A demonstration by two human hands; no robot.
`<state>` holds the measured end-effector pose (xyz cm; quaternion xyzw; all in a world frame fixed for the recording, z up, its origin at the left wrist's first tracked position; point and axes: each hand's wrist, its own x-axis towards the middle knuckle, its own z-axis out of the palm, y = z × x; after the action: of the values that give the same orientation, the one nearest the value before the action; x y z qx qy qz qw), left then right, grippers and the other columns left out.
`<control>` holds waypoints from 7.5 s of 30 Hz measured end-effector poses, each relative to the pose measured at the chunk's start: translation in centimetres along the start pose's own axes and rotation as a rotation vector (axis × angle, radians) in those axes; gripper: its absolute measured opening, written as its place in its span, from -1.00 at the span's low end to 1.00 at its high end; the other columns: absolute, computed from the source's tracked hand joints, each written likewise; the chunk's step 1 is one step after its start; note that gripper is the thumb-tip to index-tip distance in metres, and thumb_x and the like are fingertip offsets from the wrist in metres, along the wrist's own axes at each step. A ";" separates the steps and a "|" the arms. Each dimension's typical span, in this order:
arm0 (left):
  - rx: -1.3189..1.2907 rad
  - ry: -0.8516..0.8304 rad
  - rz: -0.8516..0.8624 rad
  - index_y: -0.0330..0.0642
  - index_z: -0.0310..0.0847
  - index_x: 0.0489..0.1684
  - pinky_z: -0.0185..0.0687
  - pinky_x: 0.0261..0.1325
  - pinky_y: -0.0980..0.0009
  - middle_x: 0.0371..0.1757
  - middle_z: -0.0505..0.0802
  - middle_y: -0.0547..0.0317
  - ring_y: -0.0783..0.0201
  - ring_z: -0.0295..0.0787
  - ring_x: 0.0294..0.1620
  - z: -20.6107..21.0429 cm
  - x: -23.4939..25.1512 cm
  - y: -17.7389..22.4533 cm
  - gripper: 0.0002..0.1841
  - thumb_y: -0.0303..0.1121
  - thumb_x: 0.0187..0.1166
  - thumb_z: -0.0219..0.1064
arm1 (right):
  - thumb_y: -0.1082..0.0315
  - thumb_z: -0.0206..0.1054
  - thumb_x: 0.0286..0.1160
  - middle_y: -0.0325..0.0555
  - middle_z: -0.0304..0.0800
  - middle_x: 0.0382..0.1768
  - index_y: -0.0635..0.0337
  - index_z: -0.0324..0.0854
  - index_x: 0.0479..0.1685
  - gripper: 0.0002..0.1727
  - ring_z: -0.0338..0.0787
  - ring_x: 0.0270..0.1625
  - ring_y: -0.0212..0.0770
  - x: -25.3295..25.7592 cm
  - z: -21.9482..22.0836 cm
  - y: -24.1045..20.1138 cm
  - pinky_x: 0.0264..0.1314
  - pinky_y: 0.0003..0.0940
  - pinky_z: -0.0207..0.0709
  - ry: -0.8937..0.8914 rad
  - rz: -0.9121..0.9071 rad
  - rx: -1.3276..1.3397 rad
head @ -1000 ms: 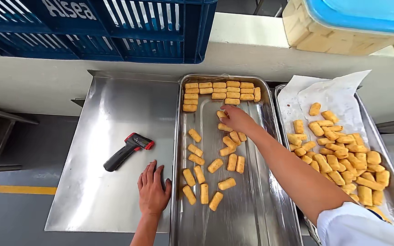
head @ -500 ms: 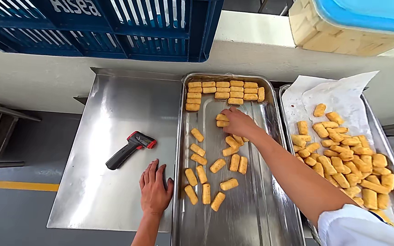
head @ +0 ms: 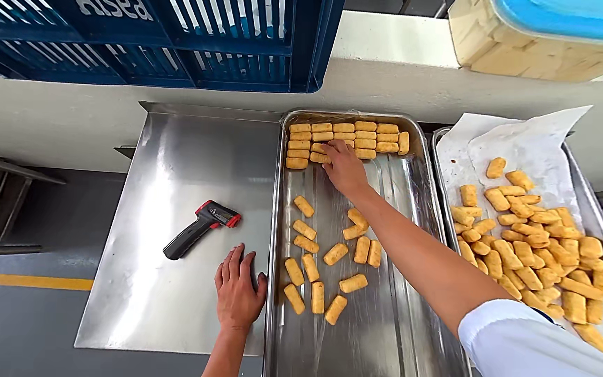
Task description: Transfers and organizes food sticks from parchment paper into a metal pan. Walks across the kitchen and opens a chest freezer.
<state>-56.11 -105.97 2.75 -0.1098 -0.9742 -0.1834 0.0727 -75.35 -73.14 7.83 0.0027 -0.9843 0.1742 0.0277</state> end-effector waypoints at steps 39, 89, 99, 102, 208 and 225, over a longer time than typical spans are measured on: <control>0.018 0.000 0.005 -0.11 0.75 0.27 0.28 0.62 -0.16 0.55 0.68 -0.10 -0.16 0.53 0.62 0.0 0.0 0.0 -0.40 0.05 0.56 -0.06 | 0.40 0.46 0.52 0.20 0.61 0.40 0.21 0.65 0.43 -0.54 0.59 0.45 0.30 1.5 0.3 0.6 0.34 0.09 0.63 0.004 -0.154 -0.019; 0.015 -0.007 0.001 -0.11 0.75 0.27 0.27 0.62 -0.16 0.56 0.68 -0.10 -0.15 0.52 0.63 0.1 -0.1 -0.1 -0.41 0.03 0.54 -0.04 | 0.35 0.45 0.52 0.25 0.66 0.29 0.24 0.71 0.30 -0.62 0.63 0.39 0.30 1.3 -0.4 0.6 0.34 0.16 0.59 0.049 -0.155 0.002; 0.021 -0.009 -0.006 -0.09 0.75 0.28 0.24 0.65 -0.13 0.59 0.65 -0.04 -0.10 0.49 0.66 0.3 -0.2 -0.2 -0.42 0.03 0.54 -0.04 | 0.13 0.30 0.70 0.03 0.69 0.26 0.07 0.68 0.41 -0.60 0.70 0.35 0.05 -6.3 -1.5 -6.5 0.34 0.14 0.59 -0.596 -0.073 0.159; 0.019 -0.015 -0.013 -0.09 0.74 0.29 0.24 0.66 -0.11 0.60 0.64 -0.04 -0.09 0.47 0.67 0.2 -0.2 -0.1 -0.43 0.02 0.54 -0.02 | -0.19 0.38 0.56 0.02 0.55 0.45 0.00 0.44 0.68 -0.24 0.58 0.48 0.07 -8.0 -2.6 -7.5 0.30 0.14 0.60 -0.674 -0.074 0.067; 0.000 -0.027 0.000 -0.12 0.71 0.31 0.19 0.67 -0.16 0.63 0.61 -0.05 -0.12 0.42 0.70 0.3 -0.3 -0.4 -0.42 0.03 0.56 -0.03 | 0.21 0.51 0.50 -0.04 0.69 0.26 -0.05 0.76 0.28 -0.63 0.68 0.35 0.06 -13.0 -6.0 1.0 0.25 0.20 0.59 -0.715 0.078 0.006; -0.001 -0.022 -0.004 -0.14 0.71 0.31 0.19 0.66 -0.15 0.61 0.62 -0.08 -0.15 0.44 0.68 0.3 -0.3 -0.3 -0.40 0.03 0.56 -0.05 | 0.40 0.61 0.22 0.10 0.57 0.38 -0.06 0.61 0.48 -0.32 0.70 0.29 0.20 -12.7 -4.1 -2.3 0.04 0.16 0.70 -0.615 0.011 -0.040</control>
<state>-55.91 -106.19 2.33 -0.1098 -0.9750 -0.1828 0.0616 -62.46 -73.91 11.74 0.0497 -0.9497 0.1461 -0.2724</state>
